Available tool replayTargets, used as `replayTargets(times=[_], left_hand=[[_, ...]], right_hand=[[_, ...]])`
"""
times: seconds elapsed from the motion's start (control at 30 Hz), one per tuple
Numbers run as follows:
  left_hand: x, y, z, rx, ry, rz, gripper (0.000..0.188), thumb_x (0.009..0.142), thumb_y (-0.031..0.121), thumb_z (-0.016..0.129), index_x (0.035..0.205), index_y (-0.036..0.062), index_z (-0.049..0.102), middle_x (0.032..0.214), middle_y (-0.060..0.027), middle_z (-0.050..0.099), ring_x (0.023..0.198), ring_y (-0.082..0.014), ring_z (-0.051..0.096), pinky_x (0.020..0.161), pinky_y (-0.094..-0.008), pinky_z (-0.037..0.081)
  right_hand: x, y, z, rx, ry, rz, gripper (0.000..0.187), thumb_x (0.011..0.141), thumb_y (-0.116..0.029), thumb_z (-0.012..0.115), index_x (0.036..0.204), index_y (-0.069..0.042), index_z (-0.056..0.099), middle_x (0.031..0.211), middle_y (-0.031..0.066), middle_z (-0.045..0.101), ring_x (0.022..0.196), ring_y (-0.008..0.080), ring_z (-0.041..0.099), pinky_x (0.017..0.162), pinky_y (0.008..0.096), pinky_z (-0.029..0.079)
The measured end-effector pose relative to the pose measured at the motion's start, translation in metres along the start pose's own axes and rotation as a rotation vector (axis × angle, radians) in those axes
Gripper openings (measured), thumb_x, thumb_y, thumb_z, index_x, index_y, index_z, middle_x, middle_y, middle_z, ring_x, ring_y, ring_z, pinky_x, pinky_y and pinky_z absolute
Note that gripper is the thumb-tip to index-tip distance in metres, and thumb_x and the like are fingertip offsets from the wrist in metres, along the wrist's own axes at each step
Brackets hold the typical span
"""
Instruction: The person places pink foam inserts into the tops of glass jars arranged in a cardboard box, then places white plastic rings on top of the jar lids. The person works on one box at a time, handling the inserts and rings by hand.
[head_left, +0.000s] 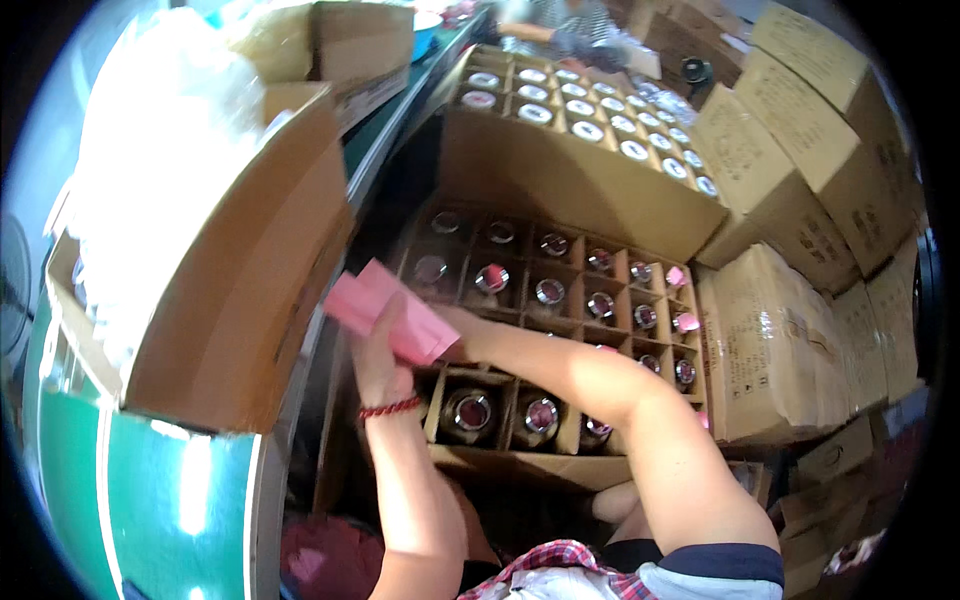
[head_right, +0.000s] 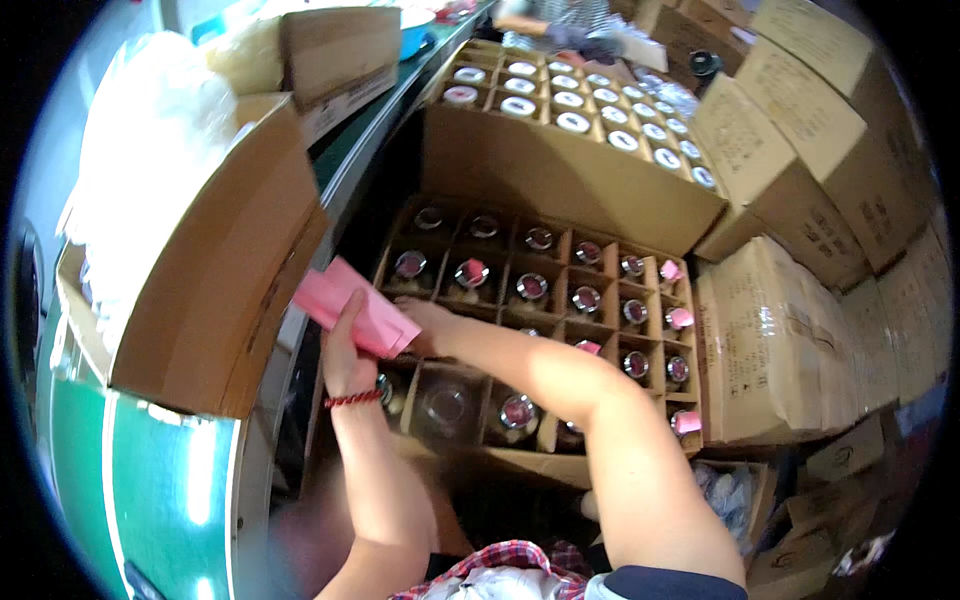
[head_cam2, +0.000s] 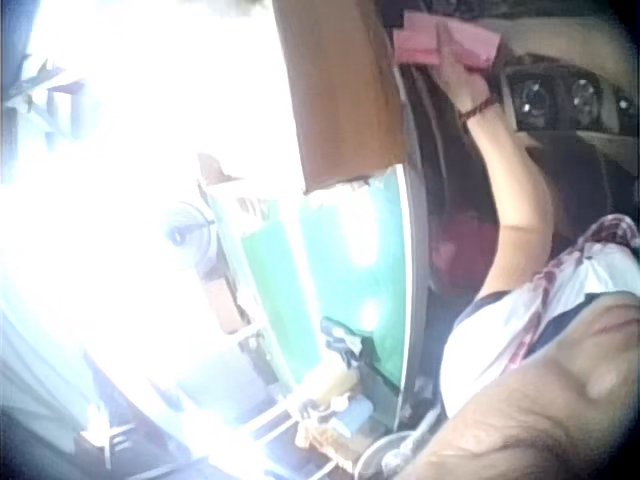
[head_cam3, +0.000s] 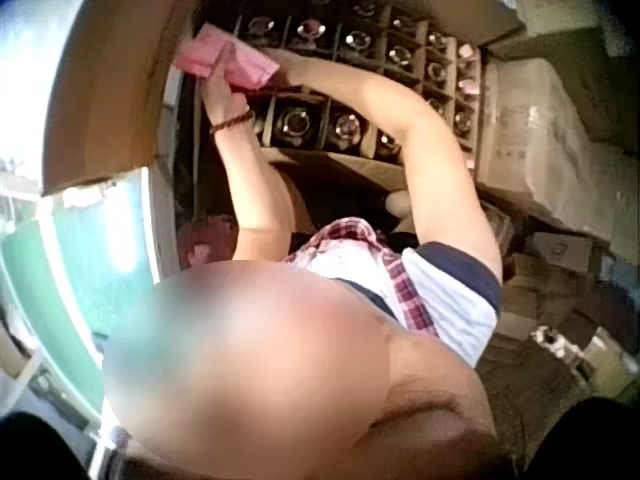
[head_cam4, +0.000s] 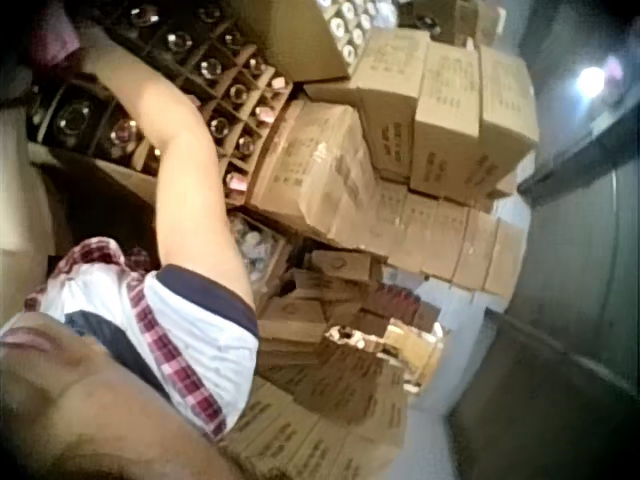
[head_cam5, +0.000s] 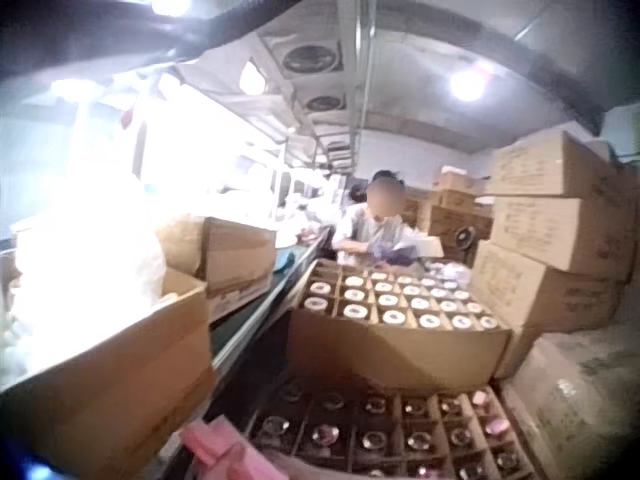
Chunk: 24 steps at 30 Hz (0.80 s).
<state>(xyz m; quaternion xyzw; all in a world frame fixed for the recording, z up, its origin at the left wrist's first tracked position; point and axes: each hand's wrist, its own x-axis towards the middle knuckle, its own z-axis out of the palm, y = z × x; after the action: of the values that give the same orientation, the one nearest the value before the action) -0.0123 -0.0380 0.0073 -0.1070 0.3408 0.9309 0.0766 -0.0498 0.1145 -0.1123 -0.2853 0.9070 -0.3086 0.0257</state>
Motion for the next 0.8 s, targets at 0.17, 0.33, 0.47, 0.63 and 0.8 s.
replayTargets(times=[0.17, 0.33, 0.47, 0.63, 0.8], left_hand=[[-0.003, 0.004, -0.006, -0.015, -0.029, -0.010, 0.060, 0.080, 0.003, 0.068, 0.133, 0.0018, 0.040, 0.124, -0.0082, 0.052, 0.113, -0.0212, 0.052, 0.096, -0.0348, 0.043], [0.000, 0.006, -0.012, -0.010, -0.065, 0.041, 0.051, 0.082, 0.010, 0.070, 0.127, 0.0040, 0.048, 0.115, -0.0062, 0.058, 0.105, -0.0207, 0.057, 0.093, -0.0360, 0.045], [0.002, 0.005, -0.012, -0.038, -0.053, 0.022, 0.051, 0.081, 0.012, 0.071, 0.126, 0.0033, 0.048, 0.116, -0.0069, 0.058, 0.107, -0.0200, 0.056, 0.094, -0.0356, 0.044], [-0.005, 0.020, -0.008, 0.001, 0.069, -0.009, 0.048, 0.082, 0.012, 0.070, 0.125, 0.0031, 0.049, 0.117, -0.0070, 0.056, 0.109, -0.0204, 0.053, 0.094, -0.0372, 0.044], [0.000, 0.029, -0.029, 0.027, 0.116, -0.052, 0.051, 0.080, 0.014, 0.071, 0.125, 0.0036, 0.048, 0.115, -0.0073, 0.056, 0.109, -0.0223, 0.053, 0.094, -0.0400, 0.043]], right_hand=[[0.042, -0.003, -0.006, 0.202, -0.063, 0.143, 0.034, 0.084, -0.031, 0.059, 0.109, -0.007, 0.062, 0.102, 0.0109, 0.066, 0.095, 0.0276, 0.062, 0.079, 0.0331, 0.050], [0.036, -0.035, -0.019, -0.844, 0.242, 0.011, 0.030, 0.083, -0.026, 0.052, 0.104, -0.005, 0.056, 0.093, 0.0091, 0.060, 0.091, 0.0235, 0.060, 0.063, 0.0395, 0.049], [0.070, -0.036, -0.002, -0.829, -0.069, 0.366, 0.027, 0.081, -0.022, 0.054, 0.102, -0.005, 0.059, 0.081, 0.0063, 0.063, 0.071, 0.0244, 0.065, 0.044, 0.0398, 0.045], [0.067, -0.055, -0.018, -0.857, -0.196, 0.448, 0.038, 0.079, -0.026, 0.059, 0.108, -0.001, 0.058, 0.083, 0.0068, 0.068, 0.069, 0.0255, 0.068, 0.034, 0.0421, 0.043], [0.055, -0.054, -0.014, -0.597, -0.055, 0.539, 0.040, 0.080, -0.031, 0.064, 0.106, -0.001, 0.056, 0.089, 0.0117, 0.069, 0.076, 0.0268, 0.069, 0.052, 0.0401, 0.051]])
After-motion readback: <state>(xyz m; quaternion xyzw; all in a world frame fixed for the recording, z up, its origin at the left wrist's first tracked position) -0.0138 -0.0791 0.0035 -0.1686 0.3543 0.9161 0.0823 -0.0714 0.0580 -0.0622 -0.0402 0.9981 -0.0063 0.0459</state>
